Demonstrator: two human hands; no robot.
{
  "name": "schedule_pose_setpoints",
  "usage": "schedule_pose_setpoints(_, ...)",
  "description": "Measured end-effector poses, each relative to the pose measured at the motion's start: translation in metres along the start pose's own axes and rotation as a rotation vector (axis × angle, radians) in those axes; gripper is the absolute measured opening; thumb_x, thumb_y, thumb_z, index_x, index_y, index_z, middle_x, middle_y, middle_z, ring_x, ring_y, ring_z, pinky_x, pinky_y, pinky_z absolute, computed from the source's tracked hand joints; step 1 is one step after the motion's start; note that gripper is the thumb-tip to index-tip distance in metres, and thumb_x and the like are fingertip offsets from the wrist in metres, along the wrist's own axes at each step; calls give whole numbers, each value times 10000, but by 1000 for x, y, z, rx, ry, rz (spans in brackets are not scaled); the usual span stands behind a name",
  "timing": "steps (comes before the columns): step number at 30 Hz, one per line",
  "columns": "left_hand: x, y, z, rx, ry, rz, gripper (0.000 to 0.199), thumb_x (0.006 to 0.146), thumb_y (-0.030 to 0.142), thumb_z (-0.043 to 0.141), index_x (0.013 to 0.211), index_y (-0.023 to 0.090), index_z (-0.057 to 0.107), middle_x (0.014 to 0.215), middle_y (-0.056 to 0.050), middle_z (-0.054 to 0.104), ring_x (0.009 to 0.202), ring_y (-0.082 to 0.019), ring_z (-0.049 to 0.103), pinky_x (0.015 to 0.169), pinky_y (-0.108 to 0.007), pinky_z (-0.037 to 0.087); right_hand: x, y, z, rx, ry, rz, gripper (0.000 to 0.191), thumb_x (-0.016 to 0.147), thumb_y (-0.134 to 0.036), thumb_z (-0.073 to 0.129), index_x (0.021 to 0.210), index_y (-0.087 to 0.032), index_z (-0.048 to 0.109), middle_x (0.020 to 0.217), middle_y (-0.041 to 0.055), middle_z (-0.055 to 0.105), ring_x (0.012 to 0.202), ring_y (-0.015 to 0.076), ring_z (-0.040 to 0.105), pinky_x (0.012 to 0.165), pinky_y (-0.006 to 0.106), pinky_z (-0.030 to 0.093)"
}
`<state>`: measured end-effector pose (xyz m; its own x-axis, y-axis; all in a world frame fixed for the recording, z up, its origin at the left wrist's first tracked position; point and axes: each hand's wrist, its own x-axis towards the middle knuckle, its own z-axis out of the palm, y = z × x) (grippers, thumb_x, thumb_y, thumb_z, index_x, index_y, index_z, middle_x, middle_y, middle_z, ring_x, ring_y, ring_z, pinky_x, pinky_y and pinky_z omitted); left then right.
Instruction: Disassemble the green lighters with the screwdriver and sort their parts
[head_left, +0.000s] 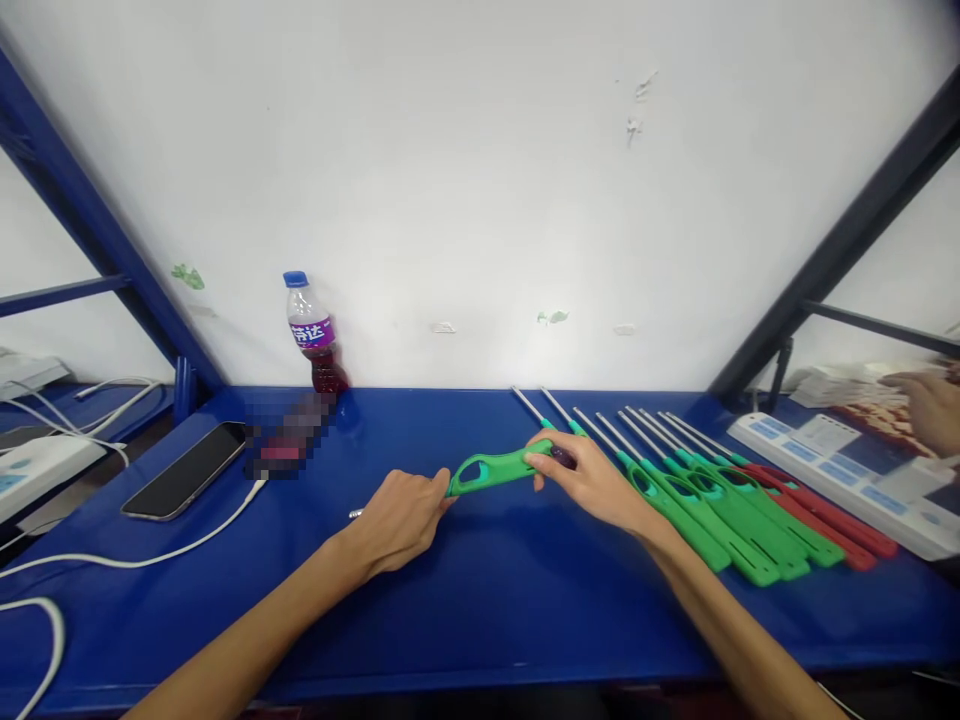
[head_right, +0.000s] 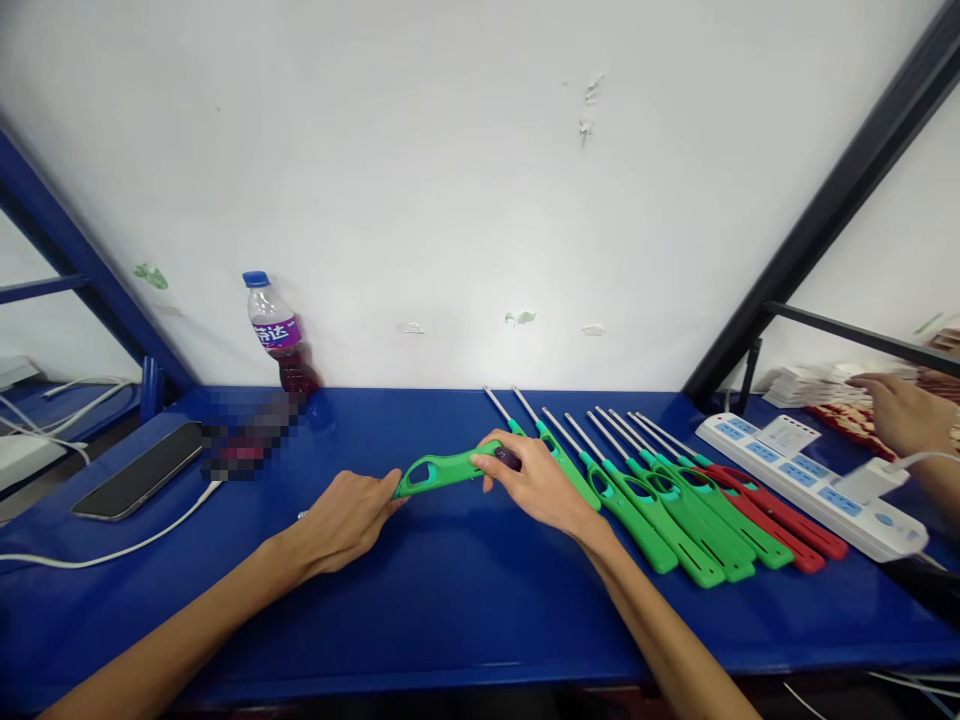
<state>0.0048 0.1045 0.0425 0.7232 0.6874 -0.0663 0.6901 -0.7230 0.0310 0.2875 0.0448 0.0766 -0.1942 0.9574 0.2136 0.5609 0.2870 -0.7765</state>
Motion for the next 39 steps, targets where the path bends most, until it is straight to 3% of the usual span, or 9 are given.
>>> schedule_pose_setpoints(6, -5, 7, -17, -84, -37, 171, 326, 1140, 375, 421, 996, 184, 642, 764, -8, 666, 660, -190, 655, 679, -321, 518, -38, -9, -10, -176, 39, -73, 177, 1044, -295, 563, 1103, -225, 715, 882, 17, 794, 741, 180, 706, 686, 289, 497)
schedule_pose_setpoints(10, 0, -2, -27, -147, -47, 274, 339, 1139, 406, 410, 980, 220, 645, 835, -14, 711, 744, -198, 692, 675, -303, 500, -60, -13, -15, -300, 30, -152, 486, 933, -44, 469, 1308, -254, 695, 1171, 47, 798, 981, 188, 775, 892, 329, 581)
schedule_pose_setpoints(14, 6, -12, -19, -111, -8, 240, 282, 1110, 406, 543, 1140, 158, 673, 917, -21, 709, 784, -174, 695, 772, -356, 590, -70, -10, -2, -461, 44, -123, 751, 795, 61, 445, 1420, -296, 658, 1432, 51, 700, 1035, 187, 784, 896, 342, 616)
schedule_pose_setpoints(16, 6, -13, -11, -90, 15, 223, 281, 1080, 412, 614, 1140, 145, 678, 944, -24, 707, 795, -166, 695, 786, -367, 610, -71, -8, 10, -553, 67, -83, 648, 860, 11, 500, 1409, -285, 677, 1411, 62, 715, 1065, 231, 780, 883, 372, 619)
schedule_pose_setpoints(19, 2, -9, 0, -88, 57, 241, 277, 1081, 394, 613, 1203, 150, 660, 988, -31, 707, 818, -170, 696, 793, -370, 610, -70, -8, 32, -658, 78, -47, 325, 1019, -250, 600, 1311, -267, 741, 1313, 77, 760, 1005, 259, 786, 801, 368, 607)
schedule_pose_setpoints(22, -1, -6, 8, -109, 87, 296, 213, 1121, 315, 495, 1226, 169, 608, 1000, -35, 706, 811, -185, 698, 753, -349, 572, -64, -12, 53, -725, 58, -42, 344, 1037, -464, 635, 1316, -286, 730, 1250, 68, 765, 874, 229, 783, 707, 339, 564)
schedule_pose_setpoints(26, -1, -8, 14, -129, 137, 334, 163, 1120, 251, 400, 1180, 221, 549, 1047, -48, 699, 873, -224, 716, 690, -321, 496, -50, -18, 75, -776, 52, -43, 440, 1006, -629, 624, 1241, -272, 728, 1198, 64, 747, 797, 217, 758, 664, 333, 500)
schedule_pose_setpoints(32, 2, -13, 20, -137, 199, 365, 164, 1079, 271, 472, 1204, 226, 568, 1131, -66, 644, 889, -228, 685, 681, -316, 493, -40, -15, 94, -791, 105, -5, 408, 1001, -585, 653, 1118, -198, 710, 1114, 72, 746, 772, 236, 746, 632, 330, 421)
schedule_pose_setpoints(39, 5, -13, 22, -181, 235, 417, 213, 1101, 282, 443, 1199, 210, 618, 1087, -68, 637, 849, -202, 678, 723, -310, 534, -44, -10, 94, -726, 187, 21, 346, 969, -577, 694, 1044, -240, 706, 1031, 18, 756, 752, 198, 727, 602, 316, 344)
